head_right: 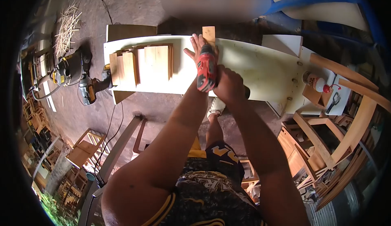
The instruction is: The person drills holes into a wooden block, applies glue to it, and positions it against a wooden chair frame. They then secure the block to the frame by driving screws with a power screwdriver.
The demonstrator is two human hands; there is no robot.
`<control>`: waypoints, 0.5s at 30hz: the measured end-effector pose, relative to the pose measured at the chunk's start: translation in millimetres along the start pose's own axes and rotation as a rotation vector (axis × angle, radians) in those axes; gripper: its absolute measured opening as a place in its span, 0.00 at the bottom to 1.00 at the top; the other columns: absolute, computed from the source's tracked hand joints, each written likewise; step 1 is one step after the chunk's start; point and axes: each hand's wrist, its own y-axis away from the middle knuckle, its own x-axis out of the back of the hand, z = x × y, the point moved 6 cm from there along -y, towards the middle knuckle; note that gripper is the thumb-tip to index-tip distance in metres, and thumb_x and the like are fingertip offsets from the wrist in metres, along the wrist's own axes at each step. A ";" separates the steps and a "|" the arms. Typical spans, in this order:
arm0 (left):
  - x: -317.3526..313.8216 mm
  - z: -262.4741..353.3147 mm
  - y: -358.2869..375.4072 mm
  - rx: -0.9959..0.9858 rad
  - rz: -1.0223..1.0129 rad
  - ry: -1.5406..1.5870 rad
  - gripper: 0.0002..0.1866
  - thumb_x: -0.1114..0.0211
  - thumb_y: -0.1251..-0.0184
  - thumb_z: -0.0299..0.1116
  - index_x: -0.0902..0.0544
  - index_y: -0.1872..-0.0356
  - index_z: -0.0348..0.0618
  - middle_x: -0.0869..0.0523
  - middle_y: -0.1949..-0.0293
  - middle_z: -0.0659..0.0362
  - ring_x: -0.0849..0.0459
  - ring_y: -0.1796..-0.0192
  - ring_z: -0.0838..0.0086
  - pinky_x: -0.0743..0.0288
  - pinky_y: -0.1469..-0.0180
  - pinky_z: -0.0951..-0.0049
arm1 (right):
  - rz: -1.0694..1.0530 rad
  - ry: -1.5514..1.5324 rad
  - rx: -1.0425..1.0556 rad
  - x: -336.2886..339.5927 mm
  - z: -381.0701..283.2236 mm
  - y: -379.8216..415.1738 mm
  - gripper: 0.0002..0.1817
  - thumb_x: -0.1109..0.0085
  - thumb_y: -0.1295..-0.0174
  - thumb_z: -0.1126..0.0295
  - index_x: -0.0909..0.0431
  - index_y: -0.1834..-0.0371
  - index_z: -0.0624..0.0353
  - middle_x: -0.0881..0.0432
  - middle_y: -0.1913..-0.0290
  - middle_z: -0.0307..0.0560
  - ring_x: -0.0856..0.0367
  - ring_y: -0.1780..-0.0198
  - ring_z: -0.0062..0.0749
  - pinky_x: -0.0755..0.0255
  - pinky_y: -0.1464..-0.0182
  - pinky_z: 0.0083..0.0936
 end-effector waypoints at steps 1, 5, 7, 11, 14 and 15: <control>-1.1 -1.7 -1.4 0.011 -0.039 0.038 0.41 0.47 0.35 0.53 0.47 0.27 0.38 0.51 0.23 0.47 0.58 0.21 0.57 0.70 0.29 0.32 | 0.099 -0.144 0.080 13.9 -4.6 15.9 0.21 0.36 0.47 0.57 0.25 0.54 0.57 0.17 0.62 0.59 0.19 0.57 0.59 0.25 0.54 0.45; 10.7 -3.4 2.4 -0.024 -0.039 0.089 0.50 0.49 0.35 0.64 0.53 0.26 0.35 0.52 0.23 0.46 0.58 0.21 0.56 0.70 0.29 0.33 | 0.423 -0.297 0.294 42.6 39.2 69.4 0.31 0.33 0.51 0.58 0.26 0.42 0.55 0.18 0.54 0.56 0.18 0.52 0.54 0.25 0.50 0.41; 13.6 -4.5 0.4 -0.047 -0.035 0.176 0.55 0.49 0.38 0.69 0.56 0.26 0.33 0.51 0.24 0.44 0.56 0.21 0.54 0.68 0.29 0.33 | 0.334 -0.481 0.091 52.4 69.1 87.8 0.29 0.34 0.48 0.63 0.26 0.41 0.57 0.17 0.54 0.52 0.17 0.53 0.45 0.24 0.50 0.35; 61.0 4.7 -52.0 -0.223 -0.012 0.228 0.55 0.29 0.47 0.55 0.55 0.24 0.50 0.49 0.25 0.43 0.51 0.23 0.51 0.54 0.30 0.34 | 0.250 -0.768 -0.146 20.3 150.2 127.5 0.21 0.37 0.44 0.69 0.23 0.46 0.57 0.17 0.57 0.50 0.17 0.55 0.40 0.24 0.52 0.31; 14.2 14.9 -114.5 -0.581 -0.588 0.121 0.51 0.23 0.56 0.47 0.40 0.28 0.51 0.26 0.37 0.44 0.29 0.34 0.50 0.33 0.36 0.57 | 0.341 -0.252 -0.006 12.3 151.6 168.9 0.18 0.37 0.45 0.70 0.22 0.50 0.58 0.17 0.59 0.47 0.17 0.56 0.37 0.24 0.54 0.30; 14.1 13.4 -126.7 -0.594 -0.593 0.117 0.51 0.23 0.56 0.47 0.40 0.28 0.51 0.26 0.37 0.44 0.29 0.34 0.50 0.33 0.36 0.57 | 0.351 -0.257 -0.016 6.4 149.2 180.1 0.18 0.37 0.45 0.70 0.22 0.50 0.58 0.17 0.59 0.47 0.17 0.56 0.37 0.24 0.54 0.30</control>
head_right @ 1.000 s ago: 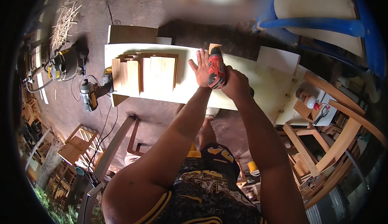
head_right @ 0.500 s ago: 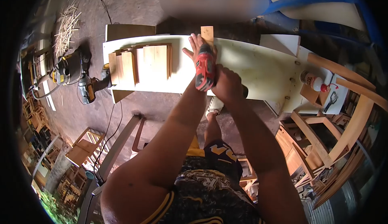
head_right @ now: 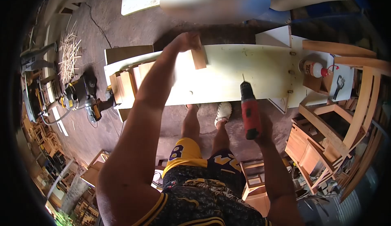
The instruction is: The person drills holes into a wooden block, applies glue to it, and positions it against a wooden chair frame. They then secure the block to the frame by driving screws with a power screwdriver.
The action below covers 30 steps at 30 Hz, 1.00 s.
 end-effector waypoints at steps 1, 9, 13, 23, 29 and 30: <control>1.7 -1.6 -5.9 -0.020 -0.115 0.077 0.45 0.24 0.55 0.44 0.34 0.32 0.50 0.21 0.44 0.44 0.24 0.40 0.51 0.29 0.40 0.60 | -0.011 0.018 -0.020 -4.6 -3.8 10.1 0.19 0.37 0.45 0.69 0.22 0.49 0.58 0.17 0.59 0.47 0.16 0.56 0.36 0.24 0.54 0.30; 75.8 77.9 83.4 -0.267 0.627 -0.187 0.14 0.39 0.42 0.25 0.23 0.54 0.48 0.24 0.60 0.49 0.20 0.63 0.48 0.22 0.66 0.56 | -0.020 -0.300 -0.213 -33.2 -18.8 38.3 0.21 0.36 0.43 0.68 0.23 0.44 0.57 0.17 0.58 0.48 0.16 0.57 0.35 0.24 0.54 0.29; -5.1 28.3 117.4 -0.121 0.851 0.476 0.12 0.43 0.32 0.25 0.25 0.49 0.35 0.19 0.54 0.52 0.17 0.60 0.67 0.22 0.59 0.69 | -0.029 -0.334 -0.172 -34.9 -40.0 22.0 0.22 0.35 0.44 0.67 0.23 0.45 0.57 0.17 0.58 0.49 0.16 0.57 0.36 0.24 0.54 0.29; -74.9 51.7 152.2 0.835 0.539 0.399 0.17 0.43 0.31 0.42 0.26 0.57 0.35 0.15 0.60 0.42 0.17 0.56 0.49 0.26 0.50 0.54 | -0.003 -0.150 0.174 -74.2 -49.8 -86.7 0.32 0.28 0.51 0.62 0.26 0.41 0.55 0.16 0.54 0.50 0.16 0.53 0.44 0.23 0.51 0.34; -133.0 32.0 151.7 0.683 0.793 0.883 0.16 0.41 0.31 0.35 0.29 0.50 0.36 0.22 0.54 0.45 0.20 0.56 0.49 0.24 0.49 0.55 | 0.002 -0.339 0.162 -54.2 -47.4 -101.2 0.26 0.30 0.53 0.67 0.22 0.47 0.54 0.16 0.60 0.52 0.17 0.60 0.46 0.24 0.54 0.31; -122.7 48.2 162.3 0.686 0.797 0.886 0.16 0.41 0.31 0.35 0.29 0.50 0.36 0.22 0.54 0.45 0.20 0.56 0.49 0.24 0.49 0.55 | -0.021 -0.336 0.137 -51.6 -42.6 -101.8 0.25 0.31 0.53 0.67 0.21 0.48 0.54 0.16 0.60 0.52 0.16 0.60 0.46 0.23 0.55 0.31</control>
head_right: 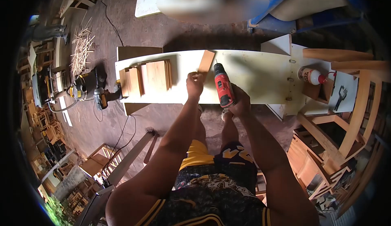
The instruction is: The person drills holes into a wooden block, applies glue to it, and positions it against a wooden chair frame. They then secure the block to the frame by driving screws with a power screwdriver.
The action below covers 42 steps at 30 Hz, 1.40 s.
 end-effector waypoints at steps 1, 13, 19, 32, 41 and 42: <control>9.2 27.7 21.1 -0.161 0.000 -0.340 0.17 0.38 0.35 0.34 0.27 0.49 0.38 0.23 0.52 0.47 0.21 0.51 0.51 0.26 0.46 0.55 | -0.019 0.000 -0.029 3.7 3.7 1.0 0.24 0.31 0.52 0.67 0.21 0.49 0.54 0.16 0.61 0.53 0.16 0.60 0.46 0.23 0.55 0.31; -43.6 57.4 3.6 -1.459 -0.710 -1.084 0.21 0.41 0.38 0.33 0.22 0.42 0.47 0.29 0.34 0.54 0.42 0.25 0.62 0.52 0.23 0.54 | -0.100 0.238 -0.064 -8.6 -8.5 -33.5 0.22 0.33 0.53 0.59 0.21 0.52 0.52 0.15 0.63 0.51 0.17 0.59 0.52 0.23 0.57 0.40; -60.7 50.6 -7.0 -1.349 -0.567 -1.030 0.27 0.44 0.36 0.42 0.29 0.36 0.46 0.26 0.37 0.53 0.36 0.28 0.63 0.51 0.24 0.57 | -0.049 0.200 0.116 -27.1 -28.5 -74.2 0.18 0.32 0.53 0.62 0.22 0.58 0.54 0.18 0.66 0.55 0.19 0.61 0.54 0.25 0.60 0.43; -79.5 27.4 -30.1 -0.456 -1.118 -0.029 0.27 0.46 0.31 0.50 0.32 0.32 0.55 0.31 0.32 0.63 0.33 0.31 0.72 0.42 0.27 0.75 | -0.179 0.401 0.063 -36.9 -37.0 -86.8 0.21 0.34 0.50 0.59 0.24 0.56 0.57 0.18 0.69 0.56 0.18 0.65 0.55 0.25 0.62 0.45; -52.3 59.7 -18.0 -0.717 -0.835 -0.563 0.27 0.42 0.36 0.44 0.28 0.37 0.48 0.26 0.38 0.56 0.35 0.31 0.61 0.45 0.26 0.64 | -0.207 0.419 0.059 -35.4 -46.6 -90.5 0.18 0.34 0.50 0.62 0.24 0.59 0.57 0.18 0.70 0.56 0.18 0.65 0.55 0.25 0.61 0.46; -45.5 56.4 -17.9 -0.793 -0.739 -0.534 0.27 0.42 0.37 0.43 0.29 0.38 0.44 0.27 0.37 0.52 0.37 0.30 0.57 0.46 0.26 0.59 | -0.216 0.460 0.059 -37.0 -41.8 -89.7 0.16 0.34 0.50 0.62 0.25 0.61 0.57 0.19 0.71 0.56 0.18 0.65 0.55 0.25 0.61 0.46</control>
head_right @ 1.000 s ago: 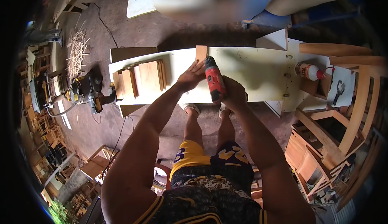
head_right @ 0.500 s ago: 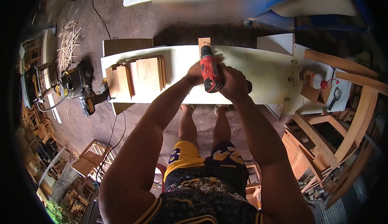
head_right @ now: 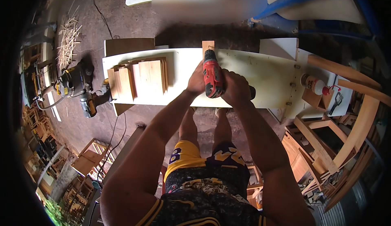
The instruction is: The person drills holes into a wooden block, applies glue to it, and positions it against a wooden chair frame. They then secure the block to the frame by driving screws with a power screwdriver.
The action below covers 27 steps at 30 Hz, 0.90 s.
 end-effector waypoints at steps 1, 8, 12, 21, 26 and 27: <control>4.1 -1.0 5.9 -0.041 0.105 -0.033 0.28 0.42 0.37 0.42 0.29 0.38 0.40 0.29 0.36 0.48 0.38 0.29 0.54 0.48 0.26 0.53 | -0.011 0.039 -0.003 -1.4 1.0 -0.3 0.15 0.34 0.50 0.62 0.25 0.63 0.57 0.19 0.72 0.56 0.19 0.66 0.55 0.25 0.61 0.46; -7.3 -20.2 -0.2 0.471 0.466 -0.427 0.41 0.46 0.36 0.46 0.49 0.27 0.33 0.50 0.25 0.40 0.57 0.22 0.47 0.67 0.25 0.45 | -0.019 0.095 0.023 -3.1 -2.7 -0.5 0.14 0.35 0.50 0.63 0.26 0.65 0.57 0.19 0.71 0.55 0.18 0.67 0.54 0.25 0.61 0.46; -12.7 -23.4 -1.9 0.496 0.433 -0.485 0.41 0.48 0.35 0.47 0.49 0.27 0.32 0.51 0.25 0.40 0.57 0.22 0.47 0.67 0.25 0.45 | -0.019 0.055 -0.032 -3.0 1.0 -1.7 0.16 0.32 0.51 0.64 0.24 0.61 0.56 0.18 0.68 0.55 0.19 0.63 0.55 0.25 0.61 0.45; -9.3 -18.2 -8.5 0.494 0.361 -0.535 0.42 0.53 0.34 0.52 0.50 0.27 0.31 0.52 0.25 0.40 0.59 0.22 0.48 0.70 0.26 0.42 | 0.008 0.071 0.016 -0.7 2.7 -4.7 0.13 0.35 0.49 0.65 0.26 0.66 0.58 0.19 0.72 0.55 0.18 0.67 0.54 0.25 0.61 0.45; -13.7 -24.2 -8.6 0.481 0.365 -0.507 0.42 0.56 0.33 0.53 0.50 0.27 0.31 0.53 0.24 0.41 0.60 0.21 0.50 0.70 0.26 0.40 | -0.014 0.093 0.022 -2.8 4.0 -4.6 0.13 0.36 0.49 0.65 0.27 0.65 0.58 0.19 0.71 0.55 0.18 0.66 0.53 0.25 0.60 0.45; -14.0 -24.0 -9.5 0.481 0.364 -0.506 0.42 0.56 0.33 0.53 0.50 0.27 0.31 0.53 0.24 0.41 0.60 0.21 0.50 0.70 0.26 0.40 | -0.026 0.102 0.013 -2.6 3.9 -4.8 0.14 0.35 0.49 0.65 0.27 0.65 0.58 0.19 0.71 0.55 0.18 0.66 0.54 0.25 0.60 0.46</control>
